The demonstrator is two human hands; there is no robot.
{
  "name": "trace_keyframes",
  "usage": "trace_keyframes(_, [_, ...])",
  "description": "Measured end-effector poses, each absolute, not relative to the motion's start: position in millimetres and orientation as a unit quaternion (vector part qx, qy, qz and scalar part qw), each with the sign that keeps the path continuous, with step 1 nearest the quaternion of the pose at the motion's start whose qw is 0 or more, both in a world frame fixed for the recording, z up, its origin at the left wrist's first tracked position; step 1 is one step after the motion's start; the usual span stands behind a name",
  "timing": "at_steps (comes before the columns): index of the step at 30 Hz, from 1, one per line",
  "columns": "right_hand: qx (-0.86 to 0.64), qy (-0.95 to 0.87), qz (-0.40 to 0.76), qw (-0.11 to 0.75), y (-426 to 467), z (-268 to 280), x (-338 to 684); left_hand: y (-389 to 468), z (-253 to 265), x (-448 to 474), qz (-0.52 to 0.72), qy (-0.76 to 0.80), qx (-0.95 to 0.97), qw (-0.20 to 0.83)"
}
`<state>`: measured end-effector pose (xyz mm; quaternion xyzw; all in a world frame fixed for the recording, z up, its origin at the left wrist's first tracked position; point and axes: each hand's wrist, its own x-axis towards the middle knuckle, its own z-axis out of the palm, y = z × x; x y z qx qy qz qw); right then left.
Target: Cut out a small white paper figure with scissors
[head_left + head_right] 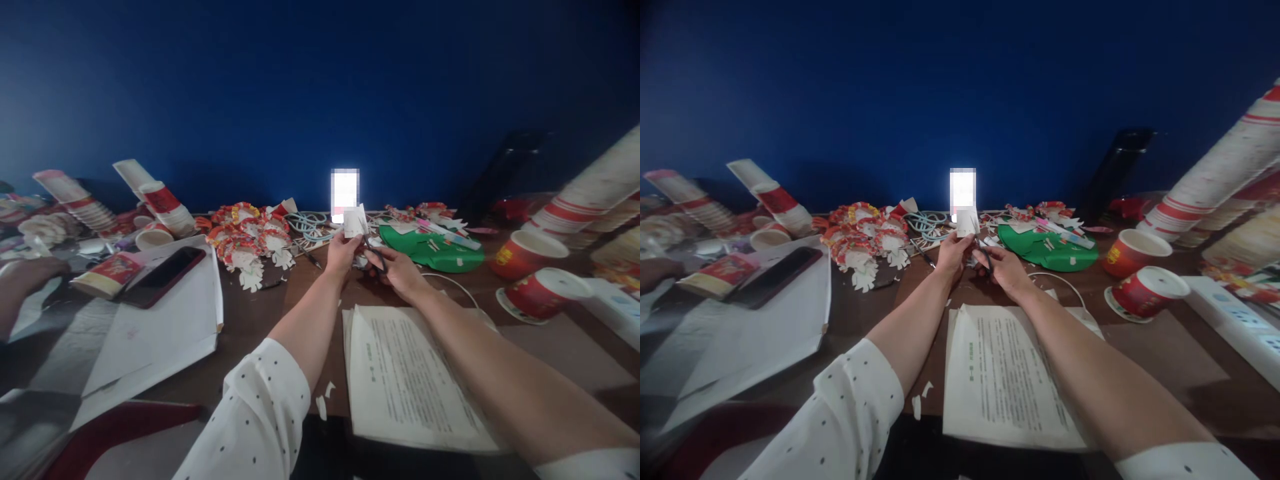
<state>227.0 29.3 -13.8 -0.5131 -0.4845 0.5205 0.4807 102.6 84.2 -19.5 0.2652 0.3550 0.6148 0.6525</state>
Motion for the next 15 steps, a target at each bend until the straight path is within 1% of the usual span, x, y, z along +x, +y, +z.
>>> trace_keyframes(4, [-0.507, -0.486, 0.523, 0.483, 28.7, -11.7, 226.6, 82.0, -16.7, 101.5, 0.606, 0.330, 0.306, 0.656])
trace_keyframes(15, [-0.512, -0.500, 0.509, 0.478, 27.7, -12.4, 226.5, 82.9, -13.8, 100.2, 0.595, 0.353, 0.278, 0.667])
